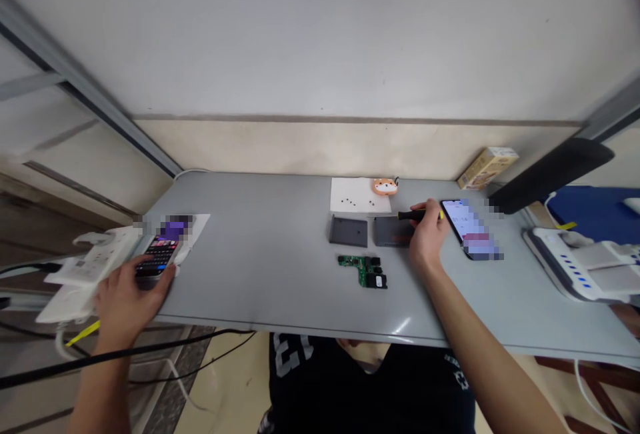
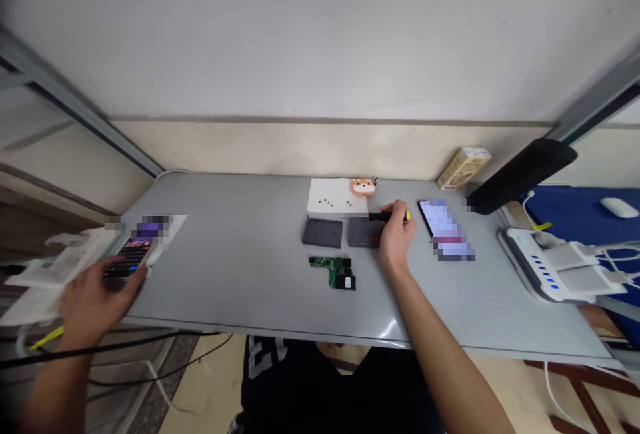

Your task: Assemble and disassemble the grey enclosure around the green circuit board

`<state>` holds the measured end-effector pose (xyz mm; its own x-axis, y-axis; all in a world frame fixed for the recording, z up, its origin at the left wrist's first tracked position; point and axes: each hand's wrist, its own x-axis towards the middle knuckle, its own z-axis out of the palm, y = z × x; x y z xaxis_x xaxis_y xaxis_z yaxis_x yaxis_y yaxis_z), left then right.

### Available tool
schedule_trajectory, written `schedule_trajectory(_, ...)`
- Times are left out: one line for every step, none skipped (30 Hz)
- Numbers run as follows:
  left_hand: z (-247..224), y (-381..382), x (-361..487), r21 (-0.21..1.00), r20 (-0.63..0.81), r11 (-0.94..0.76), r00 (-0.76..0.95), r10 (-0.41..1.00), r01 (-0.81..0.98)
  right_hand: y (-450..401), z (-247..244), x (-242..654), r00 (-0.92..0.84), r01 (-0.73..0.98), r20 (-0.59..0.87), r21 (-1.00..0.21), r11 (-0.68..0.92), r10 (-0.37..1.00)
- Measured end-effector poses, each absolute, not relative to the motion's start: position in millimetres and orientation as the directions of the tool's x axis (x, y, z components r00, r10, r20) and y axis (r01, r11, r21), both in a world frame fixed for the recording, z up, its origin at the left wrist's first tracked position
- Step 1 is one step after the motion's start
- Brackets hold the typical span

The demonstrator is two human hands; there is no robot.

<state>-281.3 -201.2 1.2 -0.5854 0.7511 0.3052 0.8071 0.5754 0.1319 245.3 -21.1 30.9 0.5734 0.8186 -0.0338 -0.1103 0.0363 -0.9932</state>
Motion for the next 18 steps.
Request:
schedule_trajectory(-0.6, -202.0, -282.6, 0.134, 0.33, 0.557, -0.567, 0.755, 0.819, -21.2, 31.0, 245.4, 0.573, -0.106, -0.03, -0.994, 0.038, 0.819)
schedule_trajectory(-2.3, -202.9, -284.0, 0.137, 0.349, 0.538, -0.549, 0.76, 0.832, -21.3, 31.0, 245.4, 0.572, -0.103, -0.028, -0.994, 0.039, 0.82)
schedule_trajectory(-4.0, -203.9, -285.3, 0.143, 0.366, 0.519, -0.533, 0.763, 0.842, -21.4, 30.9, 245.4, 0.57, -0.104, -0.029, -0.994, 0.038, 0.821)
schedule_trajectory(-5.7, -204.8, -286.6, 0.154, 0.379, 0.502, -0.52, 0.765, 0.851, -21.4, 30.8, 245.4, 0.568, -0.112, -0.034, -0.993, 0.037, 0.822)
schedule_trajectory(-7.3, -205.7, -287.8, 0.169, 0.394, 0.487, -0.512, 0.763, 0.857, -21.3, 30.6, 245.3, 0.566, -0.125, -0.042, -0.992, 0.035, 0.823)
schedule_trajectory(-8.8, -206.4, -288.9, 0.187, 0.411, 0.472, -0.505, 0.759, 0.862, -21.2, 30.3, 245.1, 0.565, -0.135, -0.049, -0.99, 0.033, 0.824)
schedule_trajectory(-10.0, -207.0, -289.8, 0.202, 0.432, 0.454, -0.495, 0.754, 0.868, -21.0, 30.1, 244.9, 0.567, -0.138, -0.051, -0.99, 0.034, 0.822)
schedule_trajectory(-11.1, -207.4, -290.7, 0.212, 0.454, 0.433, -0.48, 0.75, 0.876, -20.8, 29.8, 244.7, 0.571, -0.132, -0.045, -0.991, 0.038, 0.82)
schedule_trajectory(-11.8, -207.7, -291.4, 0.215, 0.474, 0.411, -0.462, 0.749, 0.886, -20.7, 29.6, 244.6, 0.575, -0.12, -0.035, -0.992, 0.042, 0.817)
schedule_trajectory(-12.2, -207.9, -291.9, 0.21, 0.486, 0.389, -0.441, 0.755, 0.897, -20.5, 29.4, 244.4, 0.58, -0.108, -0.026, -0.993, 0.045, 0.814)
schedule_trajectory(-12.2, -207.9, -292.2, 0.201, 0.491, 0.369, -0.42, 0.764, 0.907, -20.5, 29.3, 244.3, 0.581, -0.1, -0.022, -0.994, 0.045, 0.814)
schedule_trajectory(-12.0, -208.0, -292.3, 0.189, 0.488, 0.353, -0.4, 0.776, 0.916, -20.7, 29.3, 244.2, 0.58, -0.1, -0.023, -0.994, 0.043, 0.814)
schedule_trajectory(-11.5, -207.9, -292.2, 0.177, 0.48, 0.344, -0.386, 0.788, 0.922, -20.9, 29.3, 244.2, 0.577, -0.103, -0.028, -0.994, 0.039, 0.816)
schedule_trajectory(-10.8, -207.7, -291.8, 0.166, 0.469, 0.343, -0.38, 0.797, 0.924, -21.2, 29.2, 244.2, 0.572, -0.107, -0.033, -0.994, 0.034, 0.819)
schedule_trajectory(-9.9, -207.5, -291.1, 0.154, 0.459, 0.352, -0.382, 0.802, 0.923, -21.6, 29.2, 244.3, 0.567, -0.111, -0.039, -0.993, 0.03, 0.823)
schedule_trajectory(-8.9, -207.1, -290.2, 0.14, 0.449, 0.367, -0.389, 0.804, 0.92, -22.0, 29.1, 244.4, 0.562, -0.114, -0.043, -0.993, 0.026, 0.826)
schedule_trajectory(-7.7, -206.7, -289.1, 0.125, 0.437, 0.392, -0.405, 0.803, 0.912, -22.4, 28.9, 244.5, 0.557, -0.118, -0.046, -0.993, 0.024, 0.829)
schedule_trajectory(-6.3, -206.1, -287.7, 0.112, 0.42, 0.421, -0.427, 0.801, 0.9, -22.7, 28.8, 244.7, 0.554, -0.124, -0.05, -0.992, 0.023, 0.831)
